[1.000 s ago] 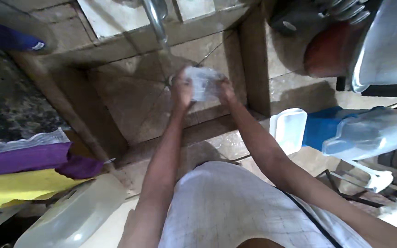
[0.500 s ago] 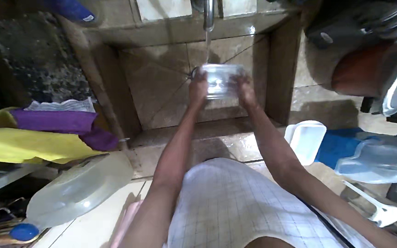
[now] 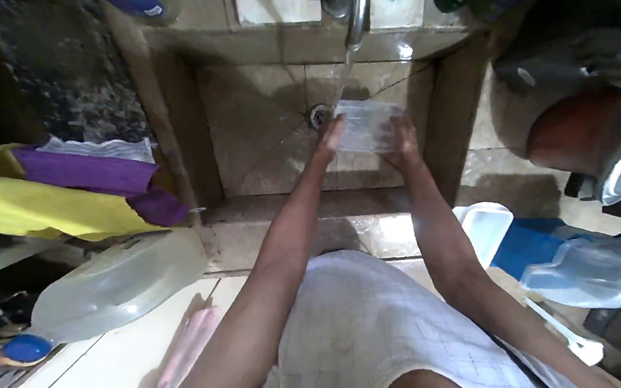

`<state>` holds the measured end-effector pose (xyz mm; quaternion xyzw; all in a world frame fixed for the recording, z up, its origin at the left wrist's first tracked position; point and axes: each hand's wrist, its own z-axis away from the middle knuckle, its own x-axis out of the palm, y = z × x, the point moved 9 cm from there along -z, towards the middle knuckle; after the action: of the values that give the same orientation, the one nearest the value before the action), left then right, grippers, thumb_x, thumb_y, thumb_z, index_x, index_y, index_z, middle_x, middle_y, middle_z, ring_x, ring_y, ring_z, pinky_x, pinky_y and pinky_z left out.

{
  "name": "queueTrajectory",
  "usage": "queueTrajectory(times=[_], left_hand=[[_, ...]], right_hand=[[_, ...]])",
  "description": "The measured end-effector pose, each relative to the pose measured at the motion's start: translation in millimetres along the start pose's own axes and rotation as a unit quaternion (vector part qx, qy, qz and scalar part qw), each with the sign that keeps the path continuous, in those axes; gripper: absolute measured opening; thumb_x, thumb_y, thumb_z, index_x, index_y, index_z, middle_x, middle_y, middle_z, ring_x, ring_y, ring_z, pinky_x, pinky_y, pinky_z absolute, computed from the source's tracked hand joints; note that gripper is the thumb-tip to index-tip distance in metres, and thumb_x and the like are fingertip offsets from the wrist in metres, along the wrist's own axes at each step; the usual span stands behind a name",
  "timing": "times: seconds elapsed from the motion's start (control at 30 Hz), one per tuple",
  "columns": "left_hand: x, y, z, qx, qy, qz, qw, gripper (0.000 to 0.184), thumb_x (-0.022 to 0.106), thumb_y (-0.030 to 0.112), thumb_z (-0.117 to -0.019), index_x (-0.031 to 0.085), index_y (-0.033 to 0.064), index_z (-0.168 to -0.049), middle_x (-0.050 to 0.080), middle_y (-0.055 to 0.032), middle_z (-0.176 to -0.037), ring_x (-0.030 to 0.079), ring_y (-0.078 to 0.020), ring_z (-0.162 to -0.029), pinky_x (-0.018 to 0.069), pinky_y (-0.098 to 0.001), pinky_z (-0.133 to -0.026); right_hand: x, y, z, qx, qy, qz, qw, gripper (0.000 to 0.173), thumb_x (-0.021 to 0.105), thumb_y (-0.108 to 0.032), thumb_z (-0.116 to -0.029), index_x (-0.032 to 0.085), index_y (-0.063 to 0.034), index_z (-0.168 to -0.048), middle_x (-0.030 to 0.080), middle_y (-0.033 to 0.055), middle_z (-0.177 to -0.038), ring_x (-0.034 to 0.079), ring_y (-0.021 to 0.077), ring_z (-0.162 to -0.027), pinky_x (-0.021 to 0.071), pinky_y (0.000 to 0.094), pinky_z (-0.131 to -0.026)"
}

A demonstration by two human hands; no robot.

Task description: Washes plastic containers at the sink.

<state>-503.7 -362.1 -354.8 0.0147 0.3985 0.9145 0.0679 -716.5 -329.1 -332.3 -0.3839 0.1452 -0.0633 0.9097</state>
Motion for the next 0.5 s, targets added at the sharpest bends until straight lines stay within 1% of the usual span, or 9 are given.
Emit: queueTrajectory(times=[0.07, 0.1, 0.2, 0.27, 0.3, 0.33, 0.37, 0.4, 0.5], left_hand=[[-10, -5, -3, -0.008, 0.014, -0.016, 1.0, 0.054, 0.045, 0.029, -0.1088, 0.038, 0.004, -0.156, 0.046, -0.022, -0.154, 0.046, -0.0324, -0.142, 0.0408, -0.0518, -0.116], [-25, -7, -4, -0.018, 0.034, -0.028, 0.999, 0.052, 0.046, 0.029, -0.1089, 0.04, 0.0032, -0.154, 0.048, -0.0228, -0.152, 0.047, -0.0335, -0.141, 0.0406, -0.0525, -0.115], [-86, -14, -1, -0.05, 0.093, -0.05, 0.993, 0.049, 0.046, 0.03, -0.1092, 0.049, -0.0007, -0.147, 0.054, -0.0247, -0.145, 0.052, -0.0351, -0.135, 0.0428, -0.0527, -0.112], [-112, -13, 5, -0.045, 0.116, -0.05, 0.991, 0.048, 0.042, 0.032, -0.1104, 0.051, -0.0013, -0.145, 0.055, -0.024, -0.144, 0.053, -0.0333, -0.134, 0.0439, -0.0511, -0.111], [-115, -9, 9, -0.046, 0.129, -0.044, 0.99, 0.048, 0.042, 0.032, -0.1107, 0.053, -0.0013, -0.143, 0.055, -0.024, -0.144, 0.053, -0.0335, -0.134, 0.0438, -0.0515, -0.111], [-110, -4, 12, -0.049, 0.134, -0.04, 0.989, 0.048, 0.041, 0.031, -0.1111, 0.053, -0.0023, -0.143, 0.054, -0.0252, -0.144, 0.052, -0.0348, -0.135, 0.0419, -0.0522, -0.113], [-98, 1, 13, -0.054, 0.129, -0.038, 0.989, 0.049, 0.039, 0.032, -0.1119, 0.051, -0.0037, -0.144, 0.053, -0.027, -0.146, 0.05, -0.0367, -0.137, 0.0401, -0.0529, -0.114], [-82, 6, 10, -0.048, 0.12, -0.038, 0.991, 0.05, 0.038, 0.032, -0.1121, 0.052, -0.0042, -0.144, 0.053, -0.0279, -0.145, 0.051, -0.0377, -0.136, 0.0404, -0.0533, -0.114], [-30, 19, -2, 0.013, 0.048, -0.045, 0.998, 0.048, 0.038, 0.026, -0.1121, 0.045, -0.0024, -0.151, 0.047, -0.0256, -0.152, 0.044, -0.0351, -0.143, 0.0341, -0.0501, -0.12]], right_hand=[[10, -6, -1, -0.039, 0.01, 0.045, 0.998, 0.052, 0.05, -0.032, -0.1068, 0.042, -0.0153, -0.155, 0.059, 0.0127, -0.141, 0.064, 0.0228, -0.119, 0.0572, 0.0431, -0.096], [25, -10, 0, -0.059, 0.008, 0.064, 0.996, 0.053, 0.05, -0.032, -0.1068, 0.04, -0.015, -0.156, 0.059, 0.0142, -0.141, 0.064, 0.024, -0.12, 0.0575, 0.0439, -0.096], [84, -23, 13, -0.094, -0.023, 0.093, 0.991, 0.052, 0.048, -0.027, -0.1081, 0.039, -0.0139, -0.158, 0.057, 0.0173, -0.144, 0.06, 0.0269, -0.127, 0.0513, 0.0475, -0.104], [108, -23, 13, -0.101, -0.057, 0.059, 0.992, 0.049, 0.046, -0.024, -0.1079, 0.042, -0.0148, -0.156, 0.057, 0.0147, -0.145, 0.06, 0.0246, -0.127, 0.0521, 0.0466, -0.103], [111, -21, 12, -0.093, -0.068, 0.034, 0.993, 0.049, 0.045, -0.024, -0.1084, 0.042, -0.0156, -0.156, 0.057, 0.0139, -0.145, 0.062, 0.0243, -0.124, 0.0545, 0.0458, -0.1], [107, -18, 10, -0.078, -0.07, 0.006, 0.994, 0.049, 0.045, -0.026, -0.109, 0.04, -0.0163, -0.157, 0.059, 0.0149, -0.141, 0.066, 0.0262, -0.114, 0.0595, 0.046, -0.089], [97, -16, 6, -0.057, -0.074, -0.019, 0.995, 0.051, 0.044, -0.028, -0.1098, 0.035, -0.0182, -0.159, 0.059, 0.0148, -0.141, 0.068, 0.0277, -0.109, 0.061, 0.0459, -0.083], [82, -14, 2, -0.04, -0.077, -0.033, 0.996, 0.054, 0.042, -0.029, -0.1103, 0.029, -0.0196, -0.162, 0.057, 0.0143, -0.144, 0.068, 0.0285, -0.109, 0.0613, 0.0456, -0.083], [31, -12, -8, -0.015, -0.045, -0.055, 0.997, 0.052, 0.041, -0.031, -0.1107, 0.03, -0.0205, -0.16, 0.059, 0.0115, -0.14, 0.069, 0.0272, -0.107, 0.0617, 0.0435, -0.082]])
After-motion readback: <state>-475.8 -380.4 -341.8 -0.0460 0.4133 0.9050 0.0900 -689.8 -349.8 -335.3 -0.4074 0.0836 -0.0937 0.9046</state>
